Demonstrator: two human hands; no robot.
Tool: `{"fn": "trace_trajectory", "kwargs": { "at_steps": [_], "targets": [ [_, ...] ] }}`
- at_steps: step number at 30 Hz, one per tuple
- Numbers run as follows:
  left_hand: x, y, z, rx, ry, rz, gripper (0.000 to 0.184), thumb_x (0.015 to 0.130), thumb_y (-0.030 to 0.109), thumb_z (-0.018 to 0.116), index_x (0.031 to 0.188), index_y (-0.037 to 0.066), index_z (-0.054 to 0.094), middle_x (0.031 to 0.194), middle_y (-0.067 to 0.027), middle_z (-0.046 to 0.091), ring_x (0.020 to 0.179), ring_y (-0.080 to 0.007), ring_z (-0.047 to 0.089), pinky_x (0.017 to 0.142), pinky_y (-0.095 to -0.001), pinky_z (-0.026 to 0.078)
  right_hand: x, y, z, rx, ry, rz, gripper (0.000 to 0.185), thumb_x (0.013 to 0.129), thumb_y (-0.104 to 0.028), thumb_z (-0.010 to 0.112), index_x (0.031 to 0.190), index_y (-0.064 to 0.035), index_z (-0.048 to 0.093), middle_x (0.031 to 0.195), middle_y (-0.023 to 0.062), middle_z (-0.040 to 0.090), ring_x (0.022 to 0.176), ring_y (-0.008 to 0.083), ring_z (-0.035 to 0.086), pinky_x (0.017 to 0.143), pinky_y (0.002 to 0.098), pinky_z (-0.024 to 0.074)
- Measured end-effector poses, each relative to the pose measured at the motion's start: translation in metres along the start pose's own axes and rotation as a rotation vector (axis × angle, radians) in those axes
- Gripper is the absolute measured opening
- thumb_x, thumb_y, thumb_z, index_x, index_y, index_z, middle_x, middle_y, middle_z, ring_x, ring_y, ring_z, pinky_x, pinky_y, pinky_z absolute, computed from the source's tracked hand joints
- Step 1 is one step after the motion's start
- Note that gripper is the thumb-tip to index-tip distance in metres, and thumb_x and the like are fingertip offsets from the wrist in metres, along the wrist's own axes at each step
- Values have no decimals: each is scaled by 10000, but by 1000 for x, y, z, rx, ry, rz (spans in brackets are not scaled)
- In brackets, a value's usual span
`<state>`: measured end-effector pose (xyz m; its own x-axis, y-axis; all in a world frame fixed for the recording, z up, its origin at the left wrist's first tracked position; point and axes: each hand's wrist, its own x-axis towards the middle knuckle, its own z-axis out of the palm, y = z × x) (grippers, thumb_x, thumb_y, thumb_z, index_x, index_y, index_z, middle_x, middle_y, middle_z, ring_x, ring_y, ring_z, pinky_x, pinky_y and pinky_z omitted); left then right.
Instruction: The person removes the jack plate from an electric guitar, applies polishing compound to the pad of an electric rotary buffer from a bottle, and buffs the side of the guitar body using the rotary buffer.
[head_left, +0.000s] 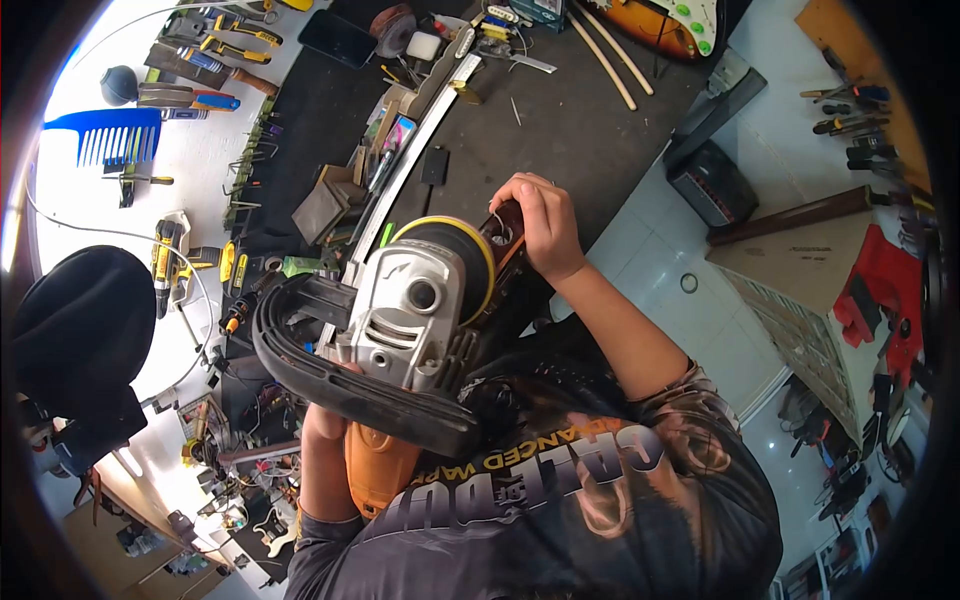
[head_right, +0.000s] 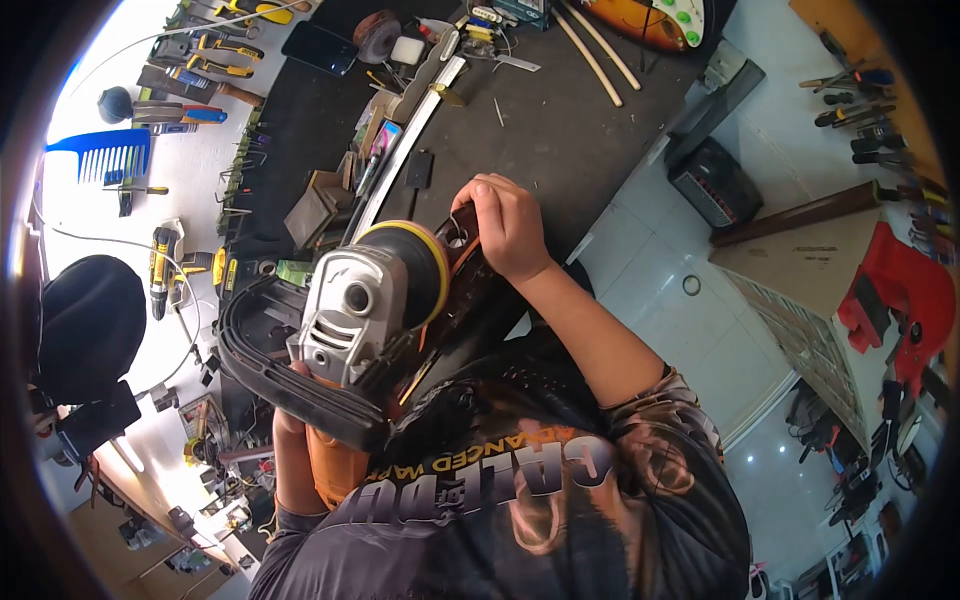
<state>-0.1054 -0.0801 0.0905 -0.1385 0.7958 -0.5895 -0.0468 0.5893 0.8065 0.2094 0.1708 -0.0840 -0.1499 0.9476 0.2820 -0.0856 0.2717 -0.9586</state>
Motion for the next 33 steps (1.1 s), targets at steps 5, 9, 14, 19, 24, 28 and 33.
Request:
{"fn": "trace_trajectory", "kwargs": {
  "at_steps": [5, 9, 14, 19, 24, 28, 33],
  "targets": [
    [9, -8, -16, -130, -129, 74, 534, 1095, 540, 709, 1239, 28, 755, 1169, -88, 804, 1004, -182, 747, 865, -358, 592, -2, 3, 1, 18, 0, 32, 489, 1142, -208, 401, 859, 9, 735, 847, 176, 721, 801, 360, 696, 799, 458, 539],
    [1, -21, -48, -132, -45, 92, 602, 1123, 567, 652, 1328, 8, 740, 1287, -118, 806, 1150, -235, 761, 1031, -414, 597, -3, 6, 4, 8, 10, 43, 501, 1144, -217, 396, 871, 27, 738, 863, 175, 729, 816, 348, 701, 797, 440, 537],
    [3, -76, -83, -105, 76, 92, 629, 1130, 657, 617, 1310, 59, 694, 1232, -99, 793, 1093, -229, 751, 973, -426, 606, 4, 4, 10, -21, 4, 64, 518, 1152, -239, 395, 886, 32, 747, 865, 164, 729, 799, 314, 697, 776, 414, 530],
    [37, -89, -97, -134, -208, 95, 715, 1074, 717, 680, 1283, 34, 665, 1104, -15, 746, 967, -135, 687, 841, -331, 566, -1, 5, 5, 5, -11, 100, 530, 1154, -267, 399, 888, 34, 746, 844, 146, 711, 761, 254, 672, 739, 393, 507],
    [35, -49, -28, 76, -36, 103, 708, 1071, 724, 660, 1209, 30, 686, 988, 31, 694, 916, -100, 643, 799, -287, 530, -4, 6, 4, 26, -3, 91, 532, 1149, -276, 401, 880, 32, 741, 836, 140, 699, 754, 241, 657, 737, 387, 498],
    [56, -81, -75, -19, -215, 97, 721, 1081, 643, 691, 1391, -8, 662, 1051, 17, 729, 934, -94, 651, 811, -302, 543, -7, 6, 2, 59, 3, 98, 536, 1148, -283, 401, 876, 33, 738, 841, 143, 702, 755, 241, 656, 740, 384, 498],
    [54, -65, -56, 0, -205, 73, 645, 1088, 622, 696, 1285, 9, 720, 1036, -10, 759, 970, -130, 696, 845, -323, 565, -9, 5, 1, 50, 13, 96, 538, 1149, -282, 401, 877, 39, 736, 840, 138, 700, 759, 236, 655, 745, 379, 499]
  ]
}}
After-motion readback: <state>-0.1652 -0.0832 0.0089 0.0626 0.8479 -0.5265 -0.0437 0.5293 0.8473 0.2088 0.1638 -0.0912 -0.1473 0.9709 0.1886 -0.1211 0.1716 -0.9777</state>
